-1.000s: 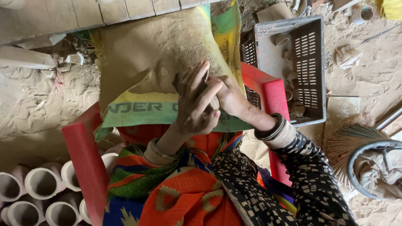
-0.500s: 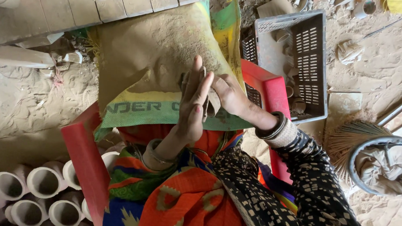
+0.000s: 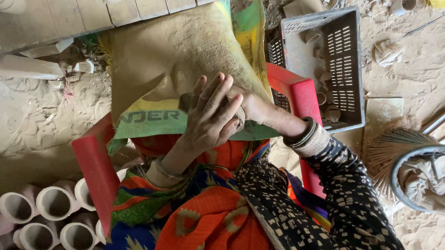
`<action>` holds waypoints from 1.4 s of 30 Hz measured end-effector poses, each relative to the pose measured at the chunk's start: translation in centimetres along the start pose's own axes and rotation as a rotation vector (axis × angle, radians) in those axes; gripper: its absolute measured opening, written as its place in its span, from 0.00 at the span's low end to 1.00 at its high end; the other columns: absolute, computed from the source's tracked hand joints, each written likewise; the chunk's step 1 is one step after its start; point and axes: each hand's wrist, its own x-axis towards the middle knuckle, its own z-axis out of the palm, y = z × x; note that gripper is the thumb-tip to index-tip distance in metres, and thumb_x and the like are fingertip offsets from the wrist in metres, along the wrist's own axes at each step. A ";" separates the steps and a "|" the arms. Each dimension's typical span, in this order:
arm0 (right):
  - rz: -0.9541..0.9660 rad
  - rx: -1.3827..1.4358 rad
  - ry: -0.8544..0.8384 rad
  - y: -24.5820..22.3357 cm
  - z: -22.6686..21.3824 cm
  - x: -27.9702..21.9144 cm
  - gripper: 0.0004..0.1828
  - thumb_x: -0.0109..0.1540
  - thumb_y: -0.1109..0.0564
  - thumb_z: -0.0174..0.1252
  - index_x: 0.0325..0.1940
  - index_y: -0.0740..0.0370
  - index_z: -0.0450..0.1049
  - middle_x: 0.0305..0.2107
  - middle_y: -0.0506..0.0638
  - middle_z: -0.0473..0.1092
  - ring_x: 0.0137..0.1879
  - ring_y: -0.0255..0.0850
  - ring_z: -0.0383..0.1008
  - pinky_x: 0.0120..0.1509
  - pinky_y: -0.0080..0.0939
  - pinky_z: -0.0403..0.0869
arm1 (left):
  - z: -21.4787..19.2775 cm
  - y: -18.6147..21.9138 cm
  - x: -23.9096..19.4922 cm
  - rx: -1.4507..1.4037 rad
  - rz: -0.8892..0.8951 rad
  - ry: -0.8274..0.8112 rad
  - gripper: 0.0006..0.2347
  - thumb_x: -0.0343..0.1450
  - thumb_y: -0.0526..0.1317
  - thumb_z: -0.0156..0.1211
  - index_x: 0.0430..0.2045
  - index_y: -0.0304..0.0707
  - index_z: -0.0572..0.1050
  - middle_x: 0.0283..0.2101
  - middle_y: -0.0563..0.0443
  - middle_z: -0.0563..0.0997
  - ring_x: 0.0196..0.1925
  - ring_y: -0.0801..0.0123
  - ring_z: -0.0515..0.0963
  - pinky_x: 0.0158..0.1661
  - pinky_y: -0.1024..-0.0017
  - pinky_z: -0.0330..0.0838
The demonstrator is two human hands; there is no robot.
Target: The person shapes a clay cup by pressing a piece of clay into a mold and smoothing the interior. They remove the cup from the mold, place it on a wooden board, and repeat the process to create more cups.
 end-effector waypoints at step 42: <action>0.317 -0.341 0.195 -7.6 -2.1 3.9 0.18 0.70 0.48 0.43 0.41 0.61 0.74 0.22 0.57 0.71 0.27 0.55 0.73 0.34 0.53 0.72 | 2.5 -0.3 1.8 -0.413 -0.242 0.230 0.24 0.83 0.53 0.32 0.64 0.30 0.62 0.65 0.29 0.70 0.65 0.48 0.72 0.67 0.55 0.67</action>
